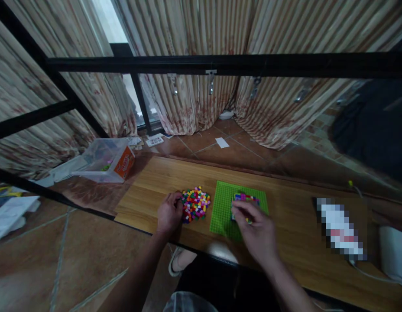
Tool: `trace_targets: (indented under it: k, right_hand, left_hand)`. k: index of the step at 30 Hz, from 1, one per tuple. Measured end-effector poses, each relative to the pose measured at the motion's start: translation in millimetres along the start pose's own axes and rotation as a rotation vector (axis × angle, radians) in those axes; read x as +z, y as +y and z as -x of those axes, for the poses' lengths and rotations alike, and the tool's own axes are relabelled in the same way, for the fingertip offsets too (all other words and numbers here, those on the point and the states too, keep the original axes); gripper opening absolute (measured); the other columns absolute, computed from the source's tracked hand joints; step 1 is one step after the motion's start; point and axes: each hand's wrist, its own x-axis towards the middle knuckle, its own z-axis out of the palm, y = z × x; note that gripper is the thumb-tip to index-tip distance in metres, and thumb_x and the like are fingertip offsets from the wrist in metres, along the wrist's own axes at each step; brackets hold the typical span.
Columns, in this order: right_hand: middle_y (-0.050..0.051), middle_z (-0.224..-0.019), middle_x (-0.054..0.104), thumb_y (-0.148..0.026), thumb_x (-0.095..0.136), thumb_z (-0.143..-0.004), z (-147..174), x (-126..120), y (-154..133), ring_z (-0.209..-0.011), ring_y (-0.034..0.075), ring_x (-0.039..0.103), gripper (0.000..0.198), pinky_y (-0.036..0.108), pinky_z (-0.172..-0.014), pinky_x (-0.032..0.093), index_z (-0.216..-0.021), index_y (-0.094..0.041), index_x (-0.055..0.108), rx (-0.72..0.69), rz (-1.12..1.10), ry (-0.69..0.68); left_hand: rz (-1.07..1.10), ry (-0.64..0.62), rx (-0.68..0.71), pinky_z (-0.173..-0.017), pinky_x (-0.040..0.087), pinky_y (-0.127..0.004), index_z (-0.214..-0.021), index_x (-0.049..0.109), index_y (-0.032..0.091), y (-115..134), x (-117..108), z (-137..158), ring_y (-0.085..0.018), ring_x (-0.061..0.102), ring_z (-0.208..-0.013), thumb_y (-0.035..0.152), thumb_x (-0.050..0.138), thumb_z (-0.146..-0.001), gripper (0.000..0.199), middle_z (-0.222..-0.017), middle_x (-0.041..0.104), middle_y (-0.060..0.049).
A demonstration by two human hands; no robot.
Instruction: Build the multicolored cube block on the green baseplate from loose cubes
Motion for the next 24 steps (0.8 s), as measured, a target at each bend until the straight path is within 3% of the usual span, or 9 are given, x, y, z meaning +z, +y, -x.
trace_targets:
  k: [2, 4, 12, 16, 19, 24]
  right_hand:
    - [0.005, -0.09, 0.069, -0.029, 0.054, -0.087, 9.2, 21.9, -0.7, -0.079, 0.018, 0.065, 0.018, 0.03, -0.072, 0.051, -0.095, -0.024, 0.07, -0.071, 0.09, -0.164]
    - [0.004, -0.086, 0.068, -0.025, 0.051, -0.088, 17.4, 42.3, 6.2, -0.074, 0.017, 0.064, 0.019, 0.029, -0.068, 0.051, -0.094, -0.023, 0.068, -0.099, 0.153, -0.238]
    - [0.007, -0.091, 0.067, -0.017, 0.053, -0.082, 28.0, 85.6, 36.3, -0.086, 0.023, 0.063, 0.02, 0.034, -0.077, 0.049, -0.096, -0.022, 0.065, -0.216, 0.377, -0.221]
    - [0.008, -0.089, 0.067, -0.015, 0.05, -0.084, 26.3, 91.8, 34.8, -0.085, 0.025, 0.062, 0.018, 0.035, -0.075, 0.048, -0.091, -0.022, 0.064, -0.198, 0.465, -0.226]
    - [0.008, -0.091, 0.067, -0.015, 0.048, -0.085, 27.8, 88.6, 29.6, -0.088, 0.024, 0.062, 0.019, 0.035, -0.079, 0.048, -0.094, -0.022, 0.064, -0.196, 0.398, -0.241]
    - [0.004, -0.089, 0.067, -0.021, 0.048, -0.088, 30.4, 57.7, 10.8, -0.081, 0.019, 0.064, 0.019, 0.03, -0.073, 0.05, -0.093, -0.025, 0.066, -0.124, 0.161, -0.242]
  left_hand:
    - [0.006, 0.005, -0.002, -0.08, 0.051, -0.031, -0.096, 0.063, 0.021, -0.3, 0.3, 1.0, -0.02, 0.064, -0.088, 0.017, 0.049, -0.083, 0.019, -0.094, 0.067, -0.005]
    - [0.018, 0.005, 0.006, -0.083, 0.05, -0.032, -0.096, 0.063, 0.022, 0.1, 0.0, 1.7, -0.02, 0.064, -0.092, 0.016, 0.049, -0.084, 0.02, -0.097, 0.067, -0.005]
    - [0.038, -0.001, -0.007, -0.084, 0.051, -0.032, -0.093, 0.062, 0.022, 4.9, -2.2, 1.8, -0.02, 0.063, -0.092, 0.012, 0.049, -0.081, 0.02, -0.095, 0.067, -0.005]
    - [0.032, -0.004, -0.003, -0.084, 0.05, -0.031, -0.094, 0.062, 0.022, 4.9, -2.7, 2.1, -0.02, 0.063, -0.093, 0.012, 0.049, -0.082, 0.02, -0.097, 0.066, -0.005]
    - [0.03, -0.004, 0.002, -0.084, 0.05, -0.032, -0.095, 0.062, 0.021, 4.3, -2.7, 2.3, -0.02, 0.063, -0.092, 0.012, 0.048, -0.082, 0.02, -0.097, 0.067, -0.005]
    - [0.031, 0.006, 0.0, -0.083, 0.051, -0.032, -0.093, 0.063, 0.021, 2.8, -1.7, 1.3, -0.02, 0.064, -0.091, 0.014, 0.049, -0.082, 0.019, -0.096, 0.067, -0.006]
